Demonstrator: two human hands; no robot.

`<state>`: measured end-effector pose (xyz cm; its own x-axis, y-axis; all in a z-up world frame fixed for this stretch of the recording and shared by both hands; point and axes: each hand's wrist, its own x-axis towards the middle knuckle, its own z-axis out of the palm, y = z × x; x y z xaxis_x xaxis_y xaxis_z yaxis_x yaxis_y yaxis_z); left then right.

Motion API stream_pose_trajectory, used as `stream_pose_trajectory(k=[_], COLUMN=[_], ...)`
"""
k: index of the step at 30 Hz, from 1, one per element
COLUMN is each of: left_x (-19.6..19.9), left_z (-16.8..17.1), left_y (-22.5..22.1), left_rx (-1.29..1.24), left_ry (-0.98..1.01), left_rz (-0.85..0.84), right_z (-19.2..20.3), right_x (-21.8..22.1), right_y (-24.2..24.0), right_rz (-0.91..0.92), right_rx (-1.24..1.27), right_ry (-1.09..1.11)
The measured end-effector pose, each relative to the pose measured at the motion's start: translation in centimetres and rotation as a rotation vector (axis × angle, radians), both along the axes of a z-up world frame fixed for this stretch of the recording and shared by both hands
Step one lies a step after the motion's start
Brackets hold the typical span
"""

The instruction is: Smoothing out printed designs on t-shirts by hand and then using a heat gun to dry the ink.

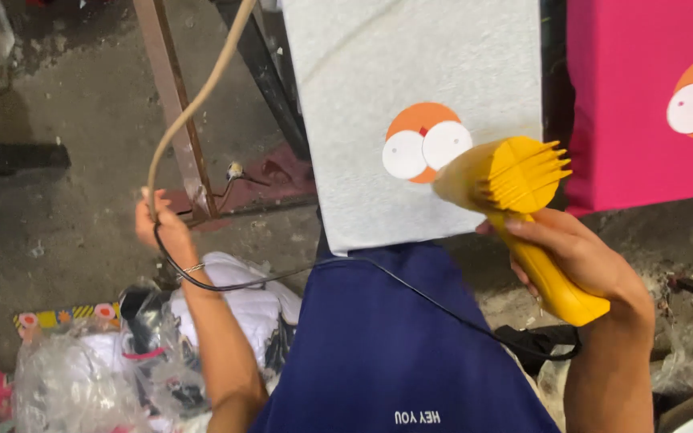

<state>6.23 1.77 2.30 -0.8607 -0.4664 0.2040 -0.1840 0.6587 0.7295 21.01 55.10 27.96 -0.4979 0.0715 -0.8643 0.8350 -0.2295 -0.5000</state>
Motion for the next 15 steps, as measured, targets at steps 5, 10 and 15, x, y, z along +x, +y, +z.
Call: stream_pose_trajectory(k=[5, 10, 15], left_x=[5.3, 7.6, 9.6], left_z=[-3.2, -2.5, -3.1], left_y=[2.3, 5.3, 8.1], left_rx=[0.007, 0.191, 0.278], left_ry=[-0.128, -0.296, -0.367], left_rz=[0.079, -0.052, -0.118], right_z=[-0.4, -0.3, -1.1], right_x=[-1.2, 0.1, -2.7], right_y=[-0.6, 2.5, 0.3], right_rz=[0.090, 0.173, 0.244], right_rx=[-0.011, 0.089, -0.011], right_ry=[0.061, -0.017, 0.035])
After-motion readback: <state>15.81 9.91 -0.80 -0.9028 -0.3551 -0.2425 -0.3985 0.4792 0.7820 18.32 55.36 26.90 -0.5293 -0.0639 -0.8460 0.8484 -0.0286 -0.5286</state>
